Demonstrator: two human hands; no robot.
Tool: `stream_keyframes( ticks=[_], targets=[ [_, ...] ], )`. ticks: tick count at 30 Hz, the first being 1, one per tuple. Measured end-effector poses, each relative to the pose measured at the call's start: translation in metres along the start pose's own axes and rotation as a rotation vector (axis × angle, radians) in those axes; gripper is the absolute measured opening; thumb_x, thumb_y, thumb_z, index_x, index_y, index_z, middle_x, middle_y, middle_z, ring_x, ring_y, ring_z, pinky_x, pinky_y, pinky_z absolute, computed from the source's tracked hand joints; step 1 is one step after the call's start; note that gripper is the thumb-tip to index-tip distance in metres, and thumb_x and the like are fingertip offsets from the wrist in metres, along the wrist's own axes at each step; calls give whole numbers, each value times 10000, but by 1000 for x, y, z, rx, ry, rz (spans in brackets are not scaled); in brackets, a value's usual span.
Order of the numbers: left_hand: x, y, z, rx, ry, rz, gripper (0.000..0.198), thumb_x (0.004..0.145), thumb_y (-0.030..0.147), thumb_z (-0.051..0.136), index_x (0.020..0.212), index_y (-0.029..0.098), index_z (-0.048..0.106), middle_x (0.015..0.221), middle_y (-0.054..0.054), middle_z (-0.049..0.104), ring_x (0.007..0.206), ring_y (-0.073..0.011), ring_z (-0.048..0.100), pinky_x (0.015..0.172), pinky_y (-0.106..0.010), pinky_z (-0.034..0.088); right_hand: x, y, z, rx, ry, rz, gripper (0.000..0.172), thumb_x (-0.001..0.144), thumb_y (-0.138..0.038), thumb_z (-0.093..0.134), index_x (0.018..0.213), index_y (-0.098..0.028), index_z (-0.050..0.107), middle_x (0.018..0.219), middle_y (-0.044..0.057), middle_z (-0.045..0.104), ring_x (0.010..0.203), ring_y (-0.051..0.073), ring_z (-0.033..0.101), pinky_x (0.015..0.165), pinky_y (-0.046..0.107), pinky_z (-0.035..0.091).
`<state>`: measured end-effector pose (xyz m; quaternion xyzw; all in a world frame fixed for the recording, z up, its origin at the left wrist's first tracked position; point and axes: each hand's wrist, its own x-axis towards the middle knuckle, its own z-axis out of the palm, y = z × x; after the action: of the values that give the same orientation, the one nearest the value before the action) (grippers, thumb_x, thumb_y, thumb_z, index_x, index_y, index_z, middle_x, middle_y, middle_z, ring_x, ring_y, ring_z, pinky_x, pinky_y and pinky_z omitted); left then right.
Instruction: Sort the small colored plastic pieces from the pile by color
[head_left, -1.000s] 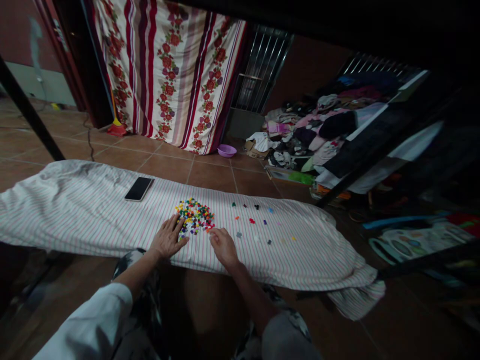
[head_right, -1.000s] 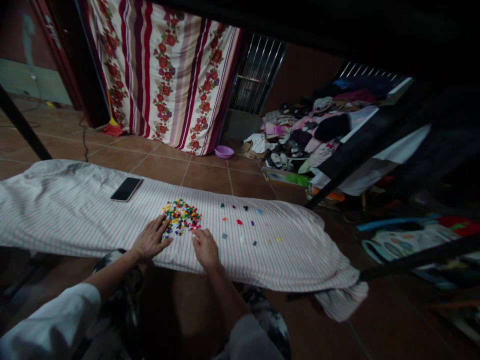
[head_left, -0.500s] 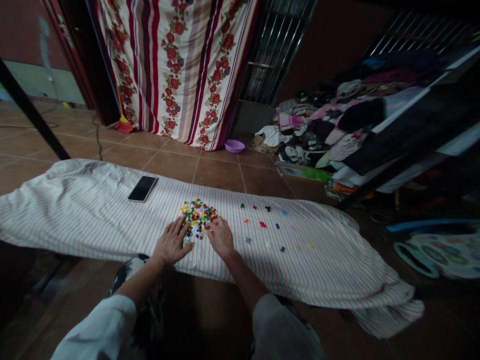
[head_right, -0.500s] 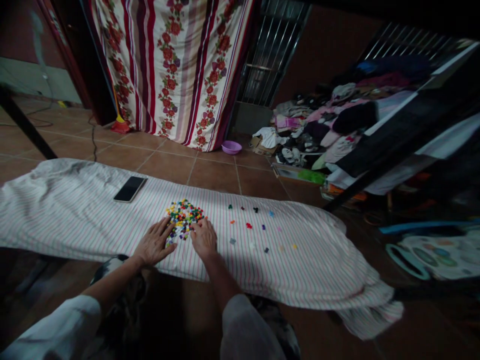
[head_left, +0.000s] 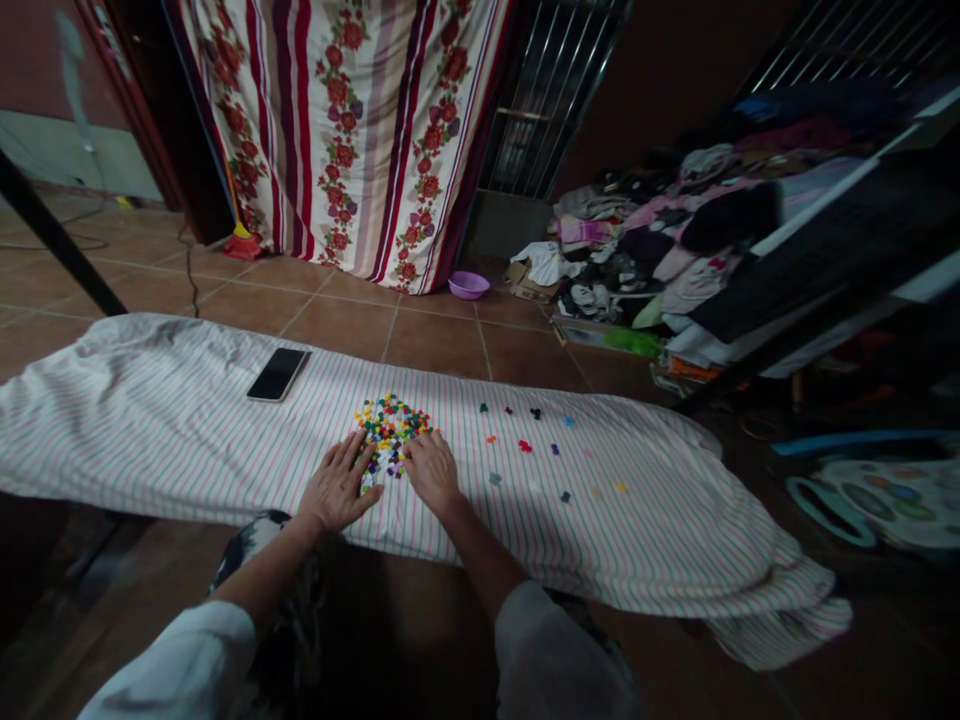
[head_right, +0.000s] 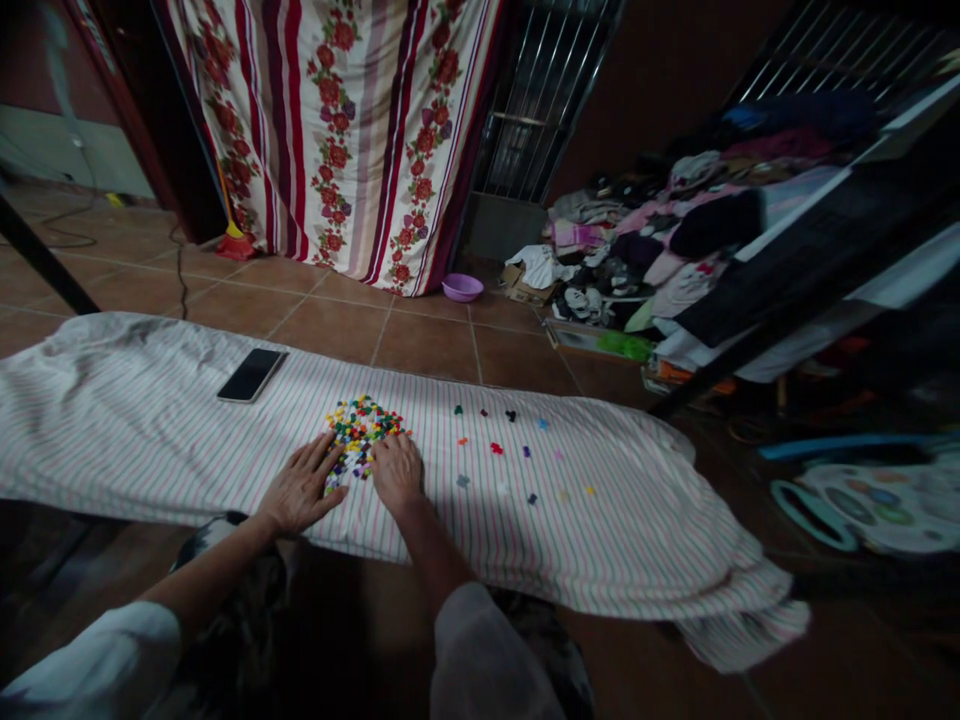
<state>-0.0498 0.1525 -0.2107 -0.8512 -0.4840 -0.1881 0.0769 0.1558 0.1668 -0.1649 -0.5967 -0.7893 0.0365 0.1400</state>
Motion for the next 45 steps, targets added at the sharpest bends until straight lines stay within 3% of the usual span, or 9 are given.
stream_keyframes(
  ticks=[9, 17, 20, 24, 33, 40, 45],
  targets=[
    [-1, -1, 2, -50, 3, -7, 684, 886, 592, 435, 1418, 163, 431, 1543, -166, 325, 1426, -314, 310, 1099, -485, 346, 3, 5, 2, 49, -10, -133, 106, 891, -185, 584, 933, -228, 672, 969, 56, 661, 1028, 229, 507, 928, 354, 415],
    [0, 1, 0, -41, -12, -17, 671, 888, 585, 433, 1401, 152, 459, 1525, -164, 362, 1421, -317, 319, 1101, -482, 346, 10, 13, -1, 84, -33, -183, 288, 877, -161, 594, 1146, -244, 658, 1026, 40, 679, 1044, 219, 535, 955, 346, 424],
    [0, 1, -2, -30, -13, -12, 657, 890, 579, 430, 1386, 150, 477, 1522, -165, 367, 1415, -318, 331, 1096, -478, 356, 11, 15, -3, 153, 25, -155, 291, 889, -150, 559, 1148, -233, 662, 1058, 40, 673, 1054, 202, 546, 974, 335, 427],
    [0, 0, -3, -38, 1, -13, 640, 888, 555, 442, 1382, 151, 482, 1528, -161, 357, 1408, -322, 343, 1091, -479, 370, 2, 15, -3, 303, 156, 12, 297, 918, -180, 491, 1143, -268, 664, 1099, 31, 638, 992, 157, 593, 891, 271, 479],
    [-1, -2, -3, -59, 11, -14, 635, 895, 559, 401, 1391, 169, 466, 1518, -139, 384, 1408, -319, 344, 1089, -496, 378, -57, 48, 3, 408, 371, 184, 236, 889, -201, 486, 1000, -211, 694, 1013, 73, 607, 880, 162, 610, 843, 302, 517],
    [-3, -4, -2, -38, 24, 11, 644, 898, 556, 377, 1384, 143, 470, 1503, -165, 399, 1375, -327, 393, 1074, -494, 389, -109, 100, -29, 465, 647, 323, 202, 865, -265, 499, 903, -198, 686, 966, 85, 614, 851, 176, 605, 803, 323, 538],
    [-4, -6, -1, -32, 38, 33, 635, 897, 546, 376, 1360, 125, 487, 1500, -186, 395, 1363, -333, 406, 1068, -488, 399, -146, 148, -45, 431, 713, 467, 239, 836, -343, 516, 890, -198, 698, 924, 90, 646, 854, 208, 611, 806, 370, 536]
  ],
)
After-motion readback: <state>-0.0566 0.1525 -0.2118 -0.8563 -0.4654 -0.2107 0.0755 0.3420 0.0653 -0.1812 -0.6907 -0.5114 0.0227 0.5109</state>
